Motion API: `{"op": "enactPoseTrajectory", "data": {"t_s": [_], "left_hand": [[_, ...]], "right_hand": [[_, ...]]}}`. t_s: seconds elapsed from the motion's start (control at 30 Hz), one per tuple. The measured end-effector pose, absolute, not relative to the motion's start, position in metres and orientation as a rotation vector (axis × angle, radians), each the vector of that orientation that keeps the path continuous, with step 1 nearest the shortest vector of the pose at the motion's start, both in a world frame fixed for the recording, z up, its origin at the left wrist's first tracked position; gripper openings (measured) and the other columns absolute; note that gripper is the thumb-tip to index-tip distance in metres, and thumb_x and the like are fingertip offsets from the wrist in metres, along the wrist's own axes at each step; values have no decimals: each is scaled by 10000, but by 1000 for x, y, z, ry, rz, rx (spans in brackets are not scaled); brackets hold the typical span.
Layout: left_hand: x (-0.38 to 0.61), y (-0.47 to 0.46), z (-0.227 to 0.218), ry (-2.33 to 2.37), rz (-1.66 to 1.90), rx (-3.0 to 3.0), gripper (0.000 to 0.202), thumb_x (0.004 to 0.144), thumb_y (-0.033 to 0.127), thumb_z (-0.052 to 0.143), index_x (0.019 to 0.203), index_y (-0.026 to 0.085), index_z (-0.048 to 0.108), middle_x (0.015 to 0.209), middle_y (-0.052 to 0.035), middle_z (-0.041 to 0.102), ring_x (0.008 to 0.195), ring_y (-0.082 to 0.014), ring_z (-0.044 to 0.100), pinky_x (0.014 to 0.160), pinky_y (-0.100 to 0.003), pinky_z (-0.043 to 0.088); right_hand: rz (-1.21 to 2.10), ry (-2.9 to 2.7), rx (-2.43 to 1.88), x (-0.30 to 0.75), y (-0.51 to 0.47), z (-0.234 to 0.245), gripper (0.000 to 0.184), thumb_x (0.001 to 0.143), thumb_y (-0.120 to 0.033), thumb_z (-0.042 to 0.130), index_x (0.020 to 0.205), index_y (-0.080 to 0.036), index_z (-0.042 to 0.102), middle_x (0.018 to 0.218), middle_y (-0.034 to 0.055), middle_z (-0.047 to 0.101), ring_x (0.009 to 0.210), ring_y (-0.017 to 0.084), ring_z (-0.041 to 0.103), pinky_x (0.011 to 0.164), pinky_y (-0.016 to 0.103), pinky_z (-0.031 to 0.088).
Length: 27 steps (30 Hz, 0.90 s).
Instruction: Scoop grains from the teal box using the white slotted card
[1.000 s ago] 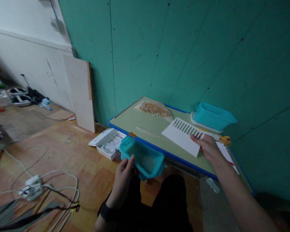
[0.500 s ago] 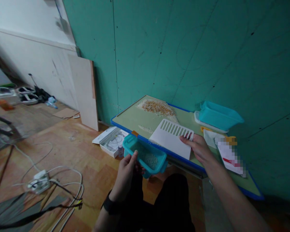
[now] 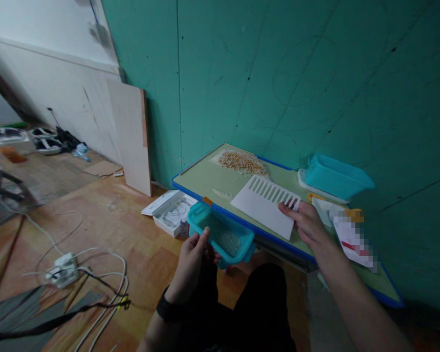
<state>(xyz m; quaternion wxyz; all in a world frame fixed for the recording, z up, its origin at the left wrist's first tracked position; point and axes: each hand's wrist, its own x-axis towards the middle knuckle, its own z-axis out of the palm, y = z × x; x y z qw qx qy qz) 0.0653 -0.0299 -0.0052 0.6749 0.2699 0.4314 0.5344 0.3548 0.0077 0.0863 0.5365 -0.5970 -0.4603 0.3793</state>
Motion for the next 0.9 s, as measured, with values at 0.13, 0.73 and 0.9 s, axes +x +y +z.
{"op": "enactPoseTrajectory", "data": {"t_s": [0.13,0.73,0.9], "left_hand": [[61,-27,-5,972,1201,614,573,602,675,856,680,203,540,464,42,590,407,-167,631,412,-252,523],[56,-23,-3,937,1297,654,509,675,621,842,668,193,565,469,60,551,392,-128,573,426,-234,487],[54,-20,2,929,1308,675,499,684,612,838,667,191,570,471,56,562,393,-125,572,426,-225,483]], "right_hand": [[788,-1146,-1460,368,6,87,536,581,-569,899,936,-190,765,975,91,792,900,308,722,782,401,572],[693,-1177,-1507,381,11,82,520,597,-590,883,906,-188,768,956,87,789,873,300,712,778,400,555],[772,-1178,-1470,363,24,83,554,553,-585,902,901,-178,761,905,85,786,818,283,704,720,370,542]]}}
